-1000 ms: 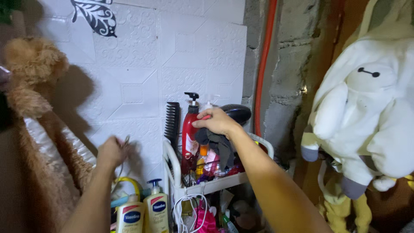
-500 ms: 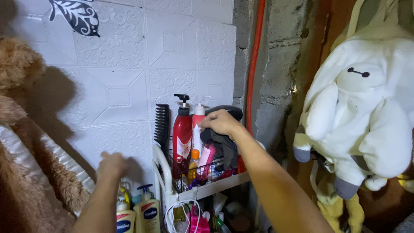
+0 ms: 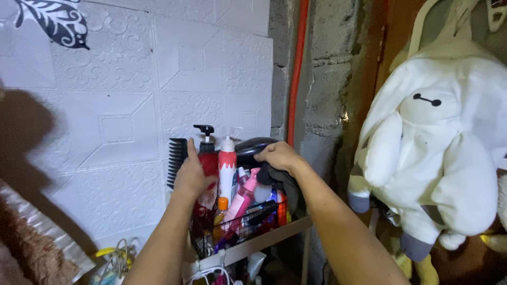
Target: The person wipes a white plastic shelf with a dark cloth, then moves a wire basket containing a comb, bottles, and a hairdryer onto the shelf. They rearrange the items inside the basket, including a red bottle, a white bottle, and a purple tube, before placing the hairdryer back in the basket.
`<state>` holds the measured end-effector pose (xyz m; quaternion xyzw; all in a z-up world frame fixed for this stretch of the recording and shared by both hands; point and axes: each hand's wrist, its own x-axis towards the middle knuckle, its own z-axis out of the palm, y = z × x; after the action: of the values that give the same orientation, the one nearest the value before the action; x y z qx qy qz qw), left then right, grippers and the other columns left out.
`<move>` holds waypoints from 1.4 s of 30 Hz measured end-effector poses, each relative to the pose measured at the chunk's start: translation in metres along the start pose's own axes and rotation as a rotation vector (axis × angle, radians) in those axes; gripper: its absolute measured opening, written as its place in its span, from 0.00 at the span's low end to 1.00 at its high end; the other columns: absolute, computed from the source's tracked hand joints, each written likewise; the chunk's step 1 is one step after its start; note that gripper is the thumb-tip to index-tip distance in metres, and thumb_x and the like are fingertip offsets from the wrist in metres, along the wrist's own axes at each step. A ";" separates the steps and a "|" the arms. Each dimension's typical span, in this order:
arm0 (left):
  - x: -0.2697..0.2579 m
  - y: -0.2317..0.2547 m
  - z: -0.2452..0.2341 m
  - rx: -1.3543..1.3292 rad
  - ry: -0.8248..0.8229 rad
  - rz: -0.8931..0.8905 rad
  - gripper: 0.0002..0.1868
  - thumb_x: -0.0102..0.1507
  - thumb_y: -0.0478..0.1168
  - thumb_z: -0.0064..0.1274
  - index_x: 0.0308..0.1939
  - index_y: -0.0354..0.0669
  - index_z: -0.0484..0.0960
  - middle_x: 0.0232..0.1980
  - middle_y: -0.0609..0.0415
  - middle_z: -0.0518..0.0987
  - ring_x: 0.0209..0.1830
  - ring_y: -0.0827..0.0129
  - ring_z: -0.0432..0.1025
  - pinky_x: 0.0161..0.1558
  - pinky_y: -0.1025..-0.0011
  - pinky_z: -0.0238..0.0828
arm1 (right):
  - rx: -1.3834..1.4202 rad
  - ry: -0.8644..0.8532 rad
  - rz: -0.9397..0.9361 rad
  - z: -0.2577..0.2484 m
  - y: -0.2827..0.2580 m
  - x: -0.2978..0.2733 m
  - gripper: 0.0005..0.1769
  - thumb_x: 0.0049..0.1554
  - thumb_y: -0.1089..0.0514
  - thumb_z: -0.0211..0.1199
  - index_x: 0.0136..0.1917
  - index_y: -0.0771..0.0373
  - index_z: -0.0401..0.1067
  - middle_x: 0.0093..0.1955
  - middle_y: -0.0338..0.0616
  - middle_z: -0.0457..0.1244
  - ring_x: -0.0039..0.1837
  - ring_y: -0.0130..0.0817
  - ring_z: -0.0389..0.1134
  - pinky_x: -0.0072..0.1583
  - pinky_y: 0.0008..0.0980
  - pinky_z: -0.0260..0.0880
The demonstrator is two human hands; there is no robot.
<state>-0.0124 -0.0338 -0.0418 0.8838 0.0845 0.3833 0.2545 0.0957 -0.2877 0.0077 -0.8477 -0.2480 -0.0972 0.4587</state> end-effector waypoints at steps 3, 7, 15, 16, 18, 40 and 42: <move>0.005 -0.019 0.001 0.006 0.030 0.074 0.63 0.50 0.34 0.63 0.83 0.48 0.42 0.62 0.33 0.76 0.62 0.37 0.73 0.61 0.49 0.71 | -0.002 0.067 0.083 -0.005 -0.015 0.001 0.24 0.53 0.41 0.72 0.40 0.66 0.82 0.38 0.45 0.71 0.39 0.32 0.69 0.46 0.35 0.71; 0.012 -0.012 0.000 0.251 0.242 0.157 0.64 0.38 0.41 0.74 0.75 0.51 0.54 0.64 0.31 0.72 0.58 0.29 0.69 0.52 0.43 0.69 | 0.088 0.099 0.063 -0.011 -0.024 0.008 0.22 0.51 0.43 0.73 0.42 0.65 0.82 0.39 0.46 0.72 0.41 0.33 0.71 0.46 0.35 0.73; 0.038 0.064 0.027 0.023 0.281 0.327 0.20 0.63 0.44 0.60 0.52 0.35 0.77 0.49 0.33 0.80 0.49 0.41 0.78 0.53 0.53 0.76 | 0.020 -0.113 -0.195 -0.006 0.014 0.034 0.11 0.46 0.56 0.73 0.42 0.62 0.85 0.43 0.42 0.75 0.48 0.29 0.75 0.56 0.29 0.73; 0.038 0.069 0.028 0.073 0.311 0.339 0.23 0.60 0.45 0.61 0.51 0.30 0.75 0.47 0.31 0.79 0.47 0.40 0.77 0.51 0.54 0.77 | -0.010 -0.125 -0.199 -0.005 0.019 0.033 0.10 0.46 0.57 0.73 0.42 0.61 0.85 0.43 0.42 0.75 0.48 0.29 0.75 0.56 0.29 0.73; 0.033 0.077 0.025 0.058 0.132 0.099 0.26 0.60 0.49 0.62 0.53 0.33 0.75 0.49 0.35 0.80 0.48 0.41 0.78 0.49 0.51 0.77 | -0.074 -0.149 -0.210 -0.003 0.024 0.030 0.09 0.46 0.57 0.72 0.42 0.59 0.85 0.44 0.41 0.76 0.49 0.29 0.75 0.57 0.30 0.74; 0.076 0.049 0.099 -0.291 0.327 0.134 0.23 0.61 0.42 0.63 0.53 0.30 0.77 0.53 0.30 0.79 0.56 0.36 0.72 0.57 0.49 0.68 | 0.143 -0.079 -0.124 -0.001 0.005 -0.002 0.24 0.52 0.38 0.71 0.45 0.62 0.83 0.43 0.41 0.73 0.46 0.25 0.70 0.50 0.29 0.71; 0.070 0.056 0.082 -0.336 0.320 0.115 0.26 0.61 0.43 0.62 0.57 0.30 0.76 0.54 0.31 0.79 0.56 0.37 0.73 0.57 0.50 0.69 | 0.259 -0.053 -0.054 -0.001 -0.004 -0.004 0.27 0.55 0.37 0.67 0.46 0.64 0.82 0.41 0.43 0.71 0.44 0.28 0.69 0.47 0.31 0.71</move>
<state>0.0928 -0.0897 -0.0160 0.7605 0.0081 0.5410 0.3590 0.0904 -0.2881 0.0095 -0.7767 -0.2932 -0.0544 0.5548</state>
